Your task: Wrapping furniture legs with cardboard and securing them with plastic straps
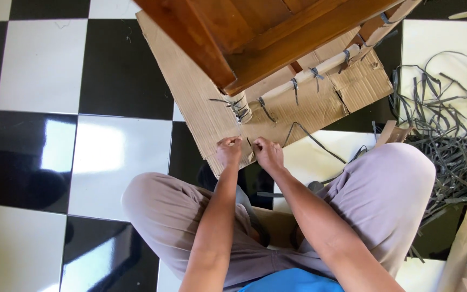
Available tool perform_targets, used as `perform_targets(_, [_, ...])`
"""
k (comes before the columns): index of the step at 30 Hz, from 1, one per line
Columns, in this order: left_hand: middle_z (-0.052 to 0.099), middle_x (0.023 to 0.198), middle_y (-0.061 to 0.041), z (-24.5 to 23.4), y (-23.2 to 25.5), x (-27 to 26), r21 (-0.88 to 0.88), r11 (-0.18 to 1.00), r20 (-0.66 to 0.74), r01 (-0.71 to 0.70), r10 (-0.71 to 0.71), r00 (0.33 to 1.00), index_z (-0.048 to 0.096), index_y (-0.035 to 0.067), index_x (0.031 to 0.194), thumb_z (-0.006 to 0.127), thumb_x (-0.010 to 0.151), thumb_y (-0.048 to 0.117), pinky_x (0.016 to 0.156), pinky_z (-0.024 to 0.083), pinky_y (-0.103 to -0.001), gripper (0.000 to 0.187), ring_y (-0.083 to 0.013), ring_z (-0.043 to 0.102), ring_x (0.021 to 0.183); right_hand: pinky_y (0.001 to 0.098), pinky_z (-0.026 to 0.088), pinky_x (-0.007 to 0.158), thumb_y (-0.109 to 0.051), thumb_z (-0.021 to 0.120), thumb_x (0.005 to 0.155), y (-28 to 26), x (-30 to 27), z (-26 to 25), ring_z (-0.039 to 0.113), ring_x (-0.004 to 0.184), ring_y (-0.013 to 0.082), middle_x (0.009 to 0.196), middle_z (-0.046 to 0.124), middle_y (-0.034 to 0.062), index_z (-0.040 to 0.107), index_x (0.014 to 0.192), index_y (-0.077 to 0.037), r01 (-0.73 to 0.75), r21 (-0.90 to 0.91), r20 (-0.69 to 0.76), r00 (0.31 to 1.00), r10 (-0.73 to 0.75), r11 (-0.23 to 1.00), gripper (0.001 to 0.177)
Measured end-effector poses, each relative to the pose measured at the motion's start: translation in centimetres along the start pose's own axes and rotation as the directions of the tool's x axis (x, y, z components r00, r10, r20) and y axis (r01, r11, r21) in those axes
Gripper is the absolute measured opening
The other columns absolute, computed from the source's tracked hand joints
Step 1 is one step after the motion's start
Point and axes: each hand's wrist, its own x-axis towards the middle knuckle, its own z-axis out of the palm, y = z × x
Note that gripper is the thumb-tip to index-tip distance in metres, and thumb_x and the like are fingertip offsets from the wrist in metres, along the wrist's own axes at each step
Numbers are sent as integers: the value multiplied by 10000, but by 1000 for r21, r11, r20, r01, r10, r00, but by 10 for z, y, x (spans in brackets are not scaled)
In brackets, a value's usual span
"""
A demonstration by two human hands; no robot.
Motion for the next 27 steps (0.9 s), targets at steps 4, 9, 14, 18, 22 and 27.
perform_targets(4, [770, 929, -41, 23, -3, 3, -230, 961, 269, 155, -90, 959, 824, 291, 997, 782, 812, 471, 868, 543, -405, 262, -303, 716, 985, 448, 577, 899, -291, 671, 900, -3, -4, 2, 744, 1009, 293, 963, 796, 11, 746, 988, -270, 38, -61, 155, 988, -28, 997, 118])
perform_targets(9, [742, 811, -78, 17, 12, -9, -431, 862, 343, 265, -115, 932, 823, 183, 960, 827, 794, 330, 712, 514, -318, 221, -186, 657, 810, 463, 601, 847, -286, 660, 891, -3, -7, 0, 757, 954, 325, 938, 798, 26, 746, 1003, -247, 136, -114, 200, 973, -111, 984, 147])
perform_targets(14, [702, 688, -79, 12, 14, -11, -492, 822, 395, 287, -83, 915, 799, 83, 943, 792, 797, 248, 609, 434, -239, 221, -136, 607, 672, 519, 592, 871, -279, 638, 910, 0, -10, 2, 739, 969, 378, 960, 792, 71, 765, 1011, -270, 155, -76, 246, 960, -132, 985, 163])
perform_targets(18, [727, 706, -67, 12, 1, -1, -403, 893, 382, 200, -35, 924, 824, 168, 967, 805, 830, 292, 610, 489, -306, 186, -191, 660, 658, 518, 588, 863, -318, 589, 894, -11, -6, -7, 737, 974, 363, 942, 788, 47, 764, 986, -283, 104, -99, 223, 972, -80, 990, 201])
perform_targets(22, [759, 757, 6, 8, 5, -1, -274, 951, 335, 144, -46, 941, 827, 267, 937, 817, 802, 393, 632, 513, -291, 185, -174, 700, 720, 491, 551, 918, -318, 601, 939, 5, 20, 3, 737, 989, 316, 981, 768, 31, 737, 1047, -283, 10, -89, 66, 998, -4, 996, 177])
perform_targets(27, [756, 724, 19, -2, 8, -10, -271, 955, 310, 117, -29, 950, 830, 281, 866, 819, 769, 409, 646, 512, -283, 161, -166, 713, 718, 419, 575, 859, -166, 634, 899, -40, 23, -15, 753, 955, 272, 950, 790, 33, 727, 995, -232, 232, 35, -83, 970, -229, 972, 149])
